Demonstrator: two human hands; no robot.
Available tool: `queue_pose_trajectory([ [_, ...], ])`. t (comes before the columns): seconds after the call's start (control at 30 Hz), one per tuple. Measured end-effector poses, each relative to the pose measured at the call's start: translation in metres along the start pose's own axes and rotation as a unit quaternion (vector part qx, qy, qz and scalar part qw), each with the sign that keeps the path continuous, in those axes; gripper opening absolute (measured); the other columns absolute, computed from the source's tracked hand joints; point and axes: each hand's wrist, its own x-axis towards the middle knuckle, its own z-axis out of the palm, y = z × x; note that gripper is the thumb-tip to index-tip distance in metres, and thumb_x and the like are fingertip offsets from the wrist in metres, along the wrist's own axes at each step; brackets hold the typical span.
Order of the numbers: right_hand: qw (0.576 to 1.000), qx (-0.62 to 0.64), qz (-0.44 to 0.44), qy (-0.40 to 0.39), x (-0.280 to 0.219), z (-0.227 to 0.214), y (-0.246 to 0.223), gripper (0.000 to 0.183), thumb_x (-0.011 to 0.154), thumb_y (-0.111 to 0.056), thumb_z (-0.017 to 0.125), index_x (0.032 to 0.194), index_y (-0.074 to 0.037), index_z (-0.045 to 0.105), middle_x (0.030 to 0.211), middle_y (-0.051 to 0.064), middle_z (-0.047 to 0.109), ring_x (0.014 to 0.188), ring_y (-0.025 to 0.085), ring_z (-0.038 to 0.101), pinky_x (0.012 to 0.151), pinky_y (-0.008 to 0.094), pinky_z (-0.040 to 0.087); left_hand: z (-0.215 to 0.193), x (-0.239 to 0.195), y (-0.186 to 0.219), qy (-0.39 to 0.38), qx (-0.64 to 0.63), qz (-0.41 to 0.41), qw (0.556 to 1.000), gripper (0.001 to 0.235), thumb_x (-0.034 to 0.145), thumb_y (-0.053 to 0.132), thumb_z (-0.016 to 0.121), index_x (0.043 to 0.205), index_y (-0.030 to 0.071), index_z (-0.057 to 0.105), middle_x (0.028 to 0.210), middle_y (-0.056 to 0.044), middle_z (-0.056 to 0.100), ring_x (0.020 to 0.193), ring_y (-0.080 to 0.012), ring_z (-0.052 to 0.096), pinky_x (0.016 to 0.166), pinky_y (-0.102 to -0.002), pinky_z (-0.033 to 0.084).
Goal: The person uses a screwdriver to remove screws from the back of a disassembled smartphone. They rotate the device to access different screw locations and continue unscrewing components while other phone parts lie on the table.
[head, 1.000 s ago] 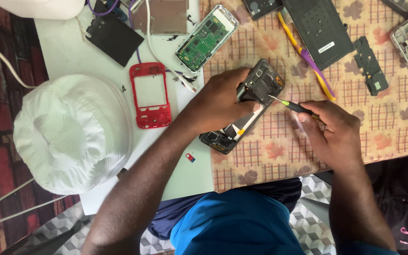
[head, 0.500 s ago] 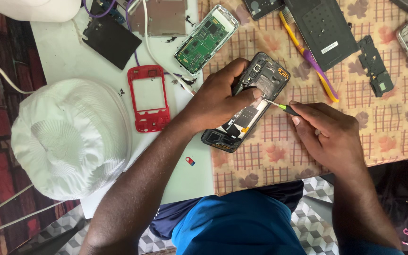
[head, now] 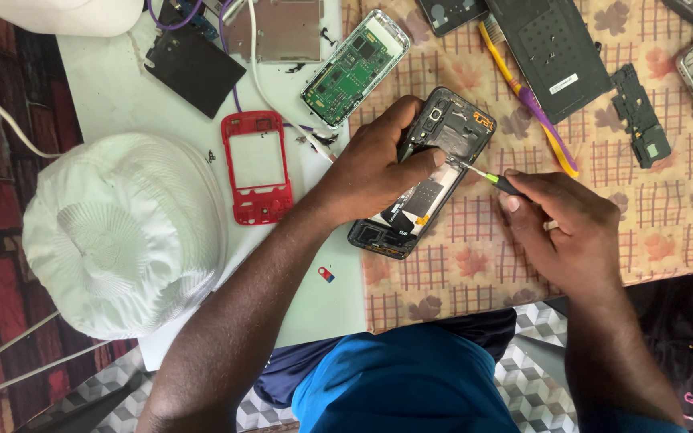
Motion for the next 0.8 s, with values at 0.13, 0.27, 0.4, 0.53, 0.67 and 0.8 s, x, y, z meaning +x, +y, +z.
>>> queue_pose_trajectory([
  [0.13,0.999,-0.022,-0.033,-0.007,0.004,0.001,0.002,0.024,0.1,-0.001,0.073,0.124,0.0,0.071,0.113,0.017,0.074,0.094,0.024,0.075,0.079,0.031,0.06,0.0,0.001,0.001,0.005,0.004,0.02,1.0,0.042,0.096,0.023,0.07,0.128,0.003,0.052,0.106,-0.013,0.073,0.098,-0.0217,0.074,0.086,-0.038,0.058],
  [0.27,0.999,-0.028,-0.04,-0.006,0.006,0.003,0.001,0.023,0.101,-0.002,0.073,0.124,0.0,0.071,0.115,0.017,0.074,0.096,0.025,0.076,0.082,0.031,0.061,0.0,0.0,0.0,-0.002,0.001,0.003,1.0,0.043,0.095,0.023,0.07,0.128,0.003,0.051,0.104,-0.013,0.074,0.097,-0.021,0.075,0.084,-0.038,0.059],
  [0.4,0.998,-0.047,-0.033,-0.022,0.008,-0.002,-0.002,0.024,0.1,-0.002,0.073,0.124,0.0,0.071,0.115,0.018,0.074,0.1,0.027,0.076,0.083,0.034,0.061,0.001,0.001,-0.002,-0.006,0.002,-0.001,1.0,0.043,0.095,0.024,0.071,0.126,0.002,0.051,0.101,-0.013,0.075,0.094,-0.0204,0.077,0.082,-0.037,0.061],
  [0.53,0.998,-0.037,-0.024,-0.048,0.011,-0.005,0.0,0.027,0.098,-0.001,0.073,0.125,-0.001,0.071,0.111,0.017,0.075,0.094,0.024,0.076,0.078,0.032,0.061,0.0,0.001,-0.001,-0.006,0.016,0.007,1.0,0.046,0.094,0.024,0.07,0.13,0.004,0.049,0.101,-0.012,0.075,0.093,-0.0196,0.076,0.081,-0.037,0.061],
  [0.67,0.993,0.075,0.034,-0.08,0.014,-0.004,0.009,0.029,0.098,-0.001,0.071,0.127,-0.002,0.07,0.103,0.011,0.075,0.079,0.015,0.071,0.069,0.025,0.055,-0.001,0.0,0.0,-0.018,0.011,0.004,1.0,0.045,0.094,0.024,0.071,0.128,0.004,0.05,0.1,-0.012,0.076,0.091,-0.0193,0.077,0.08,-0.037,0.061],
  [0.8,0.979,0.169,0.053,-0.105,0.01,-0.002,0.025,0.03,0.1,-0.001,0.066,0.13,0.002,0.067,0.101,0.008,0.074,0.075,0.009,0.068,0.066,0.021,0.053,-0.001,0.0,0.006,-0.03,0.028,0.017,0.999,0.039,0.094,0.023,0.073,0.123,0.005,0.054,0.098,-0.011,0.075,0.089,-0.0209,0.076,0.078,-0.039,0.059],
])
